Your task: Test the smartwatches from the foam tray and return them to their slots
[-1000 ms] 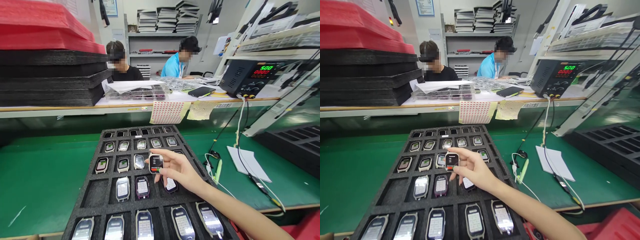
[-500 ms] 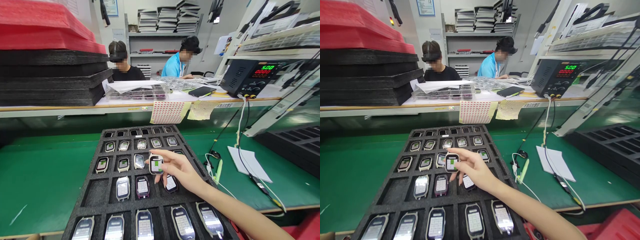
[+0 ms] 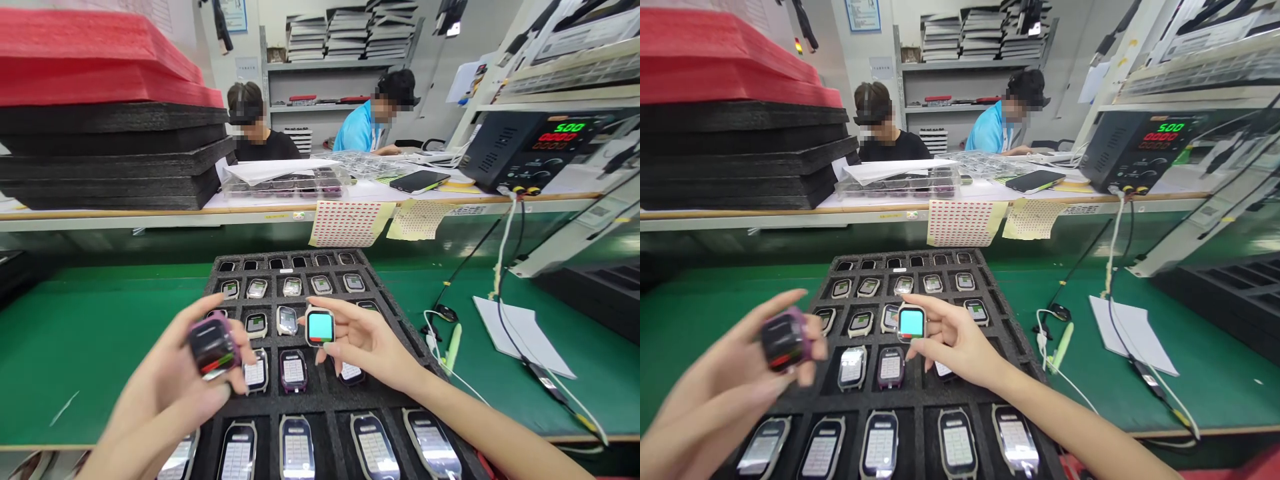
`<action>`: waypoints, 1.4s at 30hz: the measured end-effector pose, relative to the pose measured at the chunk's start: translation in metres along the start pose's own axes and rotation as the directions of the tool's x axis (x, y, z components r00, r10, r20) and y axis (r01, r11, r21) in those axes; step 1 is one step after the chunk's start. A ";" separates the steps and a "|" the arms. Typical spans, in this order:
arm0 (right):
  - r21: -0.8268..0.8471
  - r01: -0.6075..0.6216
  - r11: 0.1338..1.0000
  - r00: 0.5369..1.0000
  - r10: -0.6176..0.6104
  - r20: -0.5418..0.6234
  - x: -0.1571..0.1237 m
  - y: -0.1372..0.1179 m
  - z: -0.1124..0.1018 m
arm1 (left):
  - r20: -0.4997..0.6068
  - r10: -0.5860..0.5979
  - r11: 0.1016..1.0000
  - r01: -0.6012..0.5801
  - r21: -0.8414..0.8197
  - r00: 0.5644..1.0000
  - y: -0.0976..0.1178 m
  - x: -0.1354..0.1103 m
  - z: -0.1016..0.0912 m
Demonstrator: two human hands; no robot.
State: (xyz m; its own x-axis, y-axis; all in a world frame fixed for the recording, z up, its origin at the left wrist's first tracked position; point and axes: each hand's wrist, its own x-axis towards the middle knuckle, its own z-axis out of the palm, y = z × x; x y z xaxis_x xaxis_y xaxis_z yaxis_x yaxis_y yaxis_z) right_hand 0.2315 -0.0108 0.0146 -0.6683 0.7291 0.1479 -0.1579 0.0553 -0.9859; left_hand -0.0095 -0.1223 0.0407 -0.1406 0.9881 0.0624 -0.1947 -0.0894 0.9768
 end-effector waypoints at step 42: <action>-0.497 -0.208 0.842 0.820 -0.127 -0.559 -0.103 0.006 -0.115 | 0.058 -0.102 0.956 0.081 0.283 0.993 -0.051 0.009 0.007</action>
State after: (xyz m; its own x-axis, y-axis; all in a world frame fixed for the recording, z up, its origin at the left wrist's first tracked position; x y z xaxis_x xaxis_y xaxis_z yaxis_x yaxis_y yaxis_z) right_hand 0.3834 -0.0070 -0.0153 -0.1217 0.9717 0.2024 0.3675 0.2335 -0.9002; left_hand 0.0054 -0.1076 -0.0071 -0.0632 0.9977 -0.0253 0.0768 0.0301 0.9966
